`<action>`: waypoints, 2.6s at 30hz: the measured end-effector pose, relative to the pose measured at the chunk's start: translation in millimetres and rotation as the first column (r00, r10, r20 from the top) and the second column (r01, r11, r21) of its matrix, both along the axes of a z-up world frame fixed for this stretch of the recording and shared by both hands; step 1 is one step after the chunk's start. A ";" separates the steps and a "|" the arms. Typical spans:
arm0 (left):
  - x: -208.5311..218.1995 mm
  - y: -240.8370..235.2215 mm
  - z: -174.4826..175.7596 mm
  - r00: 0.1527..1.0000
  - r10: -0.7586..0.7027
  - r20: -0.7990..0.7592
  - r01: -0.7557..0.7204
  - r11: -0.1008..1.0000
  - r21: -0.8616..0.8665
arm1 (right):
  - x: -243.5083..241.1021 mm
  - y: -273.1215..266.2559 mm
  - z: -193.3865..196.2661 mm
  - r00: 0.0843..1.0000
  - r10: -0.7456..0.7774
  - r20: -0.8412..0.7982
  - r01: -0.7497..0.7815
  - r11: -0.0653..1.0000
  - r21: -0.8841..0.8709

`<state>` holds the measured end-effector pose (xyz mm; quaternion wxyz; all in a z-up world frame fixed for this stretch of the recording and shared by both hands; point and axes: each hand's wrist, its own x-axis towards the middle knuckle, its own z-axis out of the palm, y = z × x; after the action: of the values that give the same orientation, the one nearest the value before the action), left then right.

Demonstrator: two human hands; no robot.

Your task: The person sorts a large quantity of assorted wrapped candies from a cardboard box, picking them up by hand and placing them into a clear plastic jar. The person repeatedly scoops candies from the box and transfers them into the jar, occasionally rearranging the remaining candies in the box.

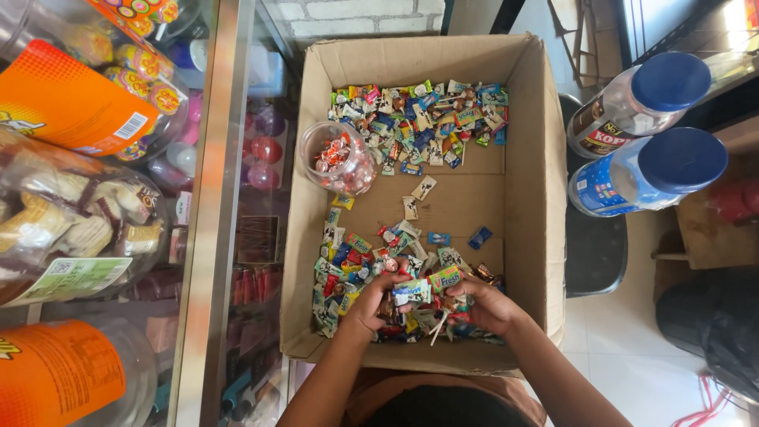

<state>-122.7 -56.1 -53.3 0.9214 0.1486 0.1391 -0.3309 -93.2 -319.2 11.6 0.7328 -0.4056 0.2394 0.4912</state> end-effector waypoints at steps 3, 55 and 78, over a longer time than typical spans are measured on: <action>8.8 -3.6 35.1 0.997 0.016 -0.073 -0.010 0.996 0.089 | -5.7 -7.4 -25.1 1.000 -0.029 -0.005 0.030 0.999 0.026; -0.2 8.8 68.9 0.985 0.169 -0.019 -0.171 0.982 -0.082 | 237.3 14.3 11.7 0.819 -0.574 0.008 0.435 0.629 0.645; -3.2 13.1 42.5 0.984 0.175 -0.029 -0.176 0.982 -0.062 | 233.1 35.1 52.0 0.845 -0.533 0.033 0.486 0.794 0.366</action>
<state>-125.9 -43.0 -10.8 0.9496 0.1021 0.1516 -0.2545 139.9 -284.1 63.7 0.9116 -0.2238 0.2005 0.2807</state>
